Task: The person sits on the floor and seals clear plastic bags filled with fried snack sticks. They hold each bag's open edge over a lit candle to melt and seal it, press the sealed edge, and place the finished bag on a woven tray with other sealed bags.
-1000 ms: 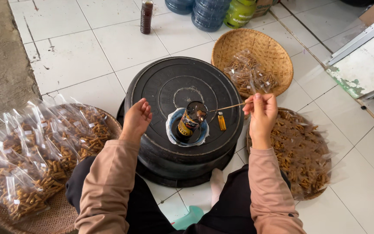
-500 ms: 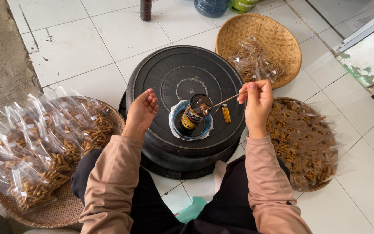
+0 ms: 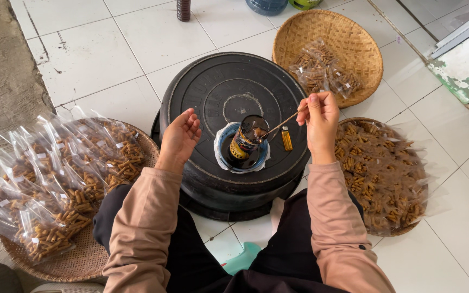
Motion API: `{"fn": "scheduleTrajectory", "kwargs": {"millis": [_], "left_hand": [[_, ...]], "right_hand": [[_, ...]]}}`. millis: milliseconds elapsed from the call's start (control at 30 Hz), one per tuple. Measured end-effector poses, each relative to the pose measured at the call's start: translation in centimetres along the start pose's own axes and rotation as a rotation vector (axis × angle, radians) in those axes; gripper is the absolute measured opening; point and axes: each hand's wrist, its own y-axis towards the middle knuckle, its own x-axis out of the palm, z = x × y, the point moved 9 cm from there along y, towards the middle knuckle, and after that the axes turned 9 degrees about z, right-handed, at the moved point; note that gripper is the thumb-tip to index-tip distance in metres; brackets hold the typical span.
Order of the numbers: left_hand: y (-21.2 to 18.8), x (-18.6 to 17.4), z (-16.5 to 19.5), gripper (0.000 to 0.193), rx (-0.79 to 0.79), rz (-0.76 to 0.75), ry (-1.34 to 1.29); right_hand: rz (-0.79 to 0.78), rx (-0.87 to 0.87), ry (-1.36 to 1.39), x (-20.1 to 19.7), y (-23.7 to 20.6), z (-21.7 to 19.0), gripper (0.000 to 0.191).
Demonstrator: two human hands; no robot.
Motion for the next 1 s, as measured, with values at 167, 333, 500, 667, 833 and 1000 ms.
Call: {"fn": "scheduleTrajectory", "kwargs": {"millis": [167, 333, 500, 667, 833, 1000], "left_hand": [[0.0, 0.0, 0.1, 0.02, 0.014, -0.004, 0.009], [0.0, 0.0, 0.1, 0.018, -0.001, 0.002, 0.006], [-0.1, -0.1, 0.2, 0.021, 0.002, 0.008, -0.001], [0.0, 0.0, 0.2, 0.02, 0.0, -0.001, -0.005], [0.0, 0.1, 0.2, 0.019, 0.001, 0.0, -0.001], [-0.2, 0.1, 0.2, 0.019, -0.003, 0.014, 0.004]], "right_hand": [[0.018, -0.002, -0.012, -0.6, 0.2, -0.1, 0.02], [0.038, -0.021, 0.003, -1.1, 0.4, -0.5, 0.02], [0.066, -0.092, -0.063, -1.4, 0.4, -1.2, 0.02], [0.074, -0.086, -0.093, -0.9, 0.2, -0.9, 0.021], [0.05, -0.06, -0.082, -0.2, -0.3, -0.5, 0.021], [0.081, 0.048, 0.033, -0.5, -0.5, 0.0, 0.021]]}}
